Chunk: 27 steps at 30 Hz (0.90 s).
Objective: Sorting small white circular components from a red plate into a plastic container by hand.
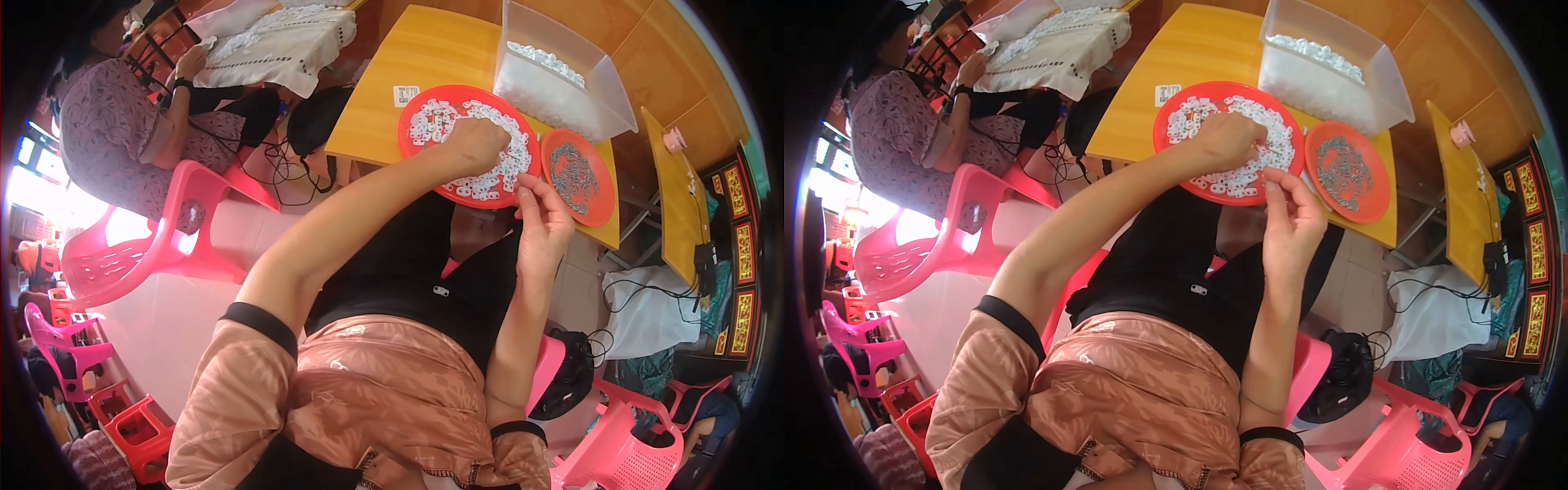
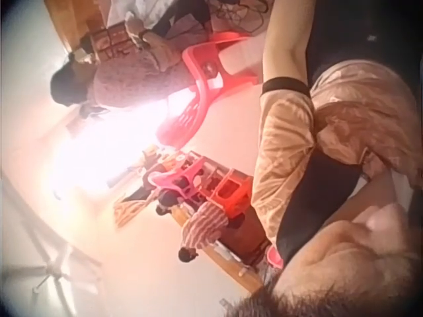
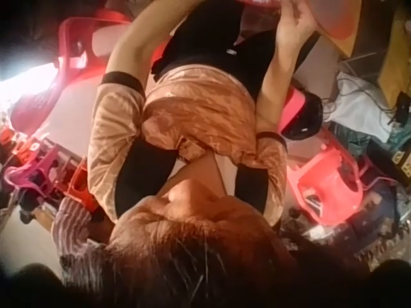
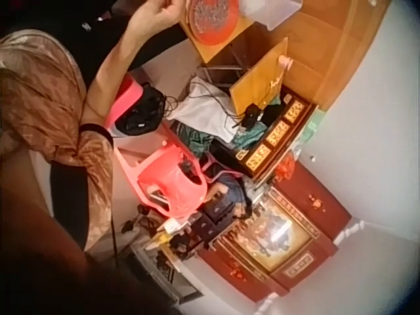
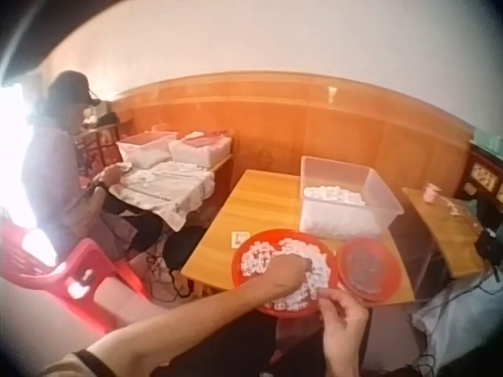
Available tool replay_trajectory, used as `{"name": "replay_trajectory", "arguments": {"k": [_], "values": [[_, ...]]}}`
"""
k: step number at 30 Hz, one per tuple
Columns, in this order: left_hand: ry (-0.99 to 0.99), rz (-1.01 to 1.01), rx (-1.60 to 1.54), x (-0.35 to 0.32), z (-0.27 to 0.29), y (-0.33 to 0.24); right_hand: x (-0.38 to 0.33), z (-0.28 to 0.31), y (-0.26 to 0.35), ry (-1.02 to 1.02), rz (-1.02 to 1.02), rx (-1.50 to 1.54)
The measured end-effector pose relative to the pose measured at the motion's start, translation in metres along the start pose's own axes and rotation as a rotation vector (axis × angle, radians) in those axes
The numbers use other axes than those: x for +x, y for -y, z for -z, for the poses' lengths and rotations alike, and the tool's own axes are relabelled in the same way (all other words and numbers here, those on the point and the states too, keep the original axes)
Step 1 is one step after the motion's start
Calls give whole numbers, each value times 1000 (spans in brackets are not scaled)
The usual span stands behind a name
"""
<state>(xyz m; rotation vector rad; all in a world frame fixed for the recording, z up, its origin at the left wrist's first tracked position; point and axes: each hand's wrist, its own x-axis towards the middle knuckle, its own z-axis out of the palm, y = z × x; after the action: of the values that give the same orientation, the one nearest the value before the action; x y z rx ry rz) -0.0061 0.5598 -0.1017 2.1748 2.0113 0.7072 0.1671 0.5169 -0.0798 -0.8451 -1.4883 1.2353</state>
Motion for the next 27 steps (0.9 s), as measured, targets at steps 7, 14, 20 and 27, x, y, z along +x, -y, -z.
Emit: {"name": "replay_trajectory", "arguments": {"k": [7,14,20,27], "values": [[145,-179,84,-122,77,-3,-1,6,6,-20,6,9],[721,-321,639,-295,97,-18,-9,-9,12,37,31,56],[565,-210,934,-293,59,-16,-11,-7,14,62,-5,81],[553,168,441,-274,63,-22,-10,4,12,31,18,114]]}}
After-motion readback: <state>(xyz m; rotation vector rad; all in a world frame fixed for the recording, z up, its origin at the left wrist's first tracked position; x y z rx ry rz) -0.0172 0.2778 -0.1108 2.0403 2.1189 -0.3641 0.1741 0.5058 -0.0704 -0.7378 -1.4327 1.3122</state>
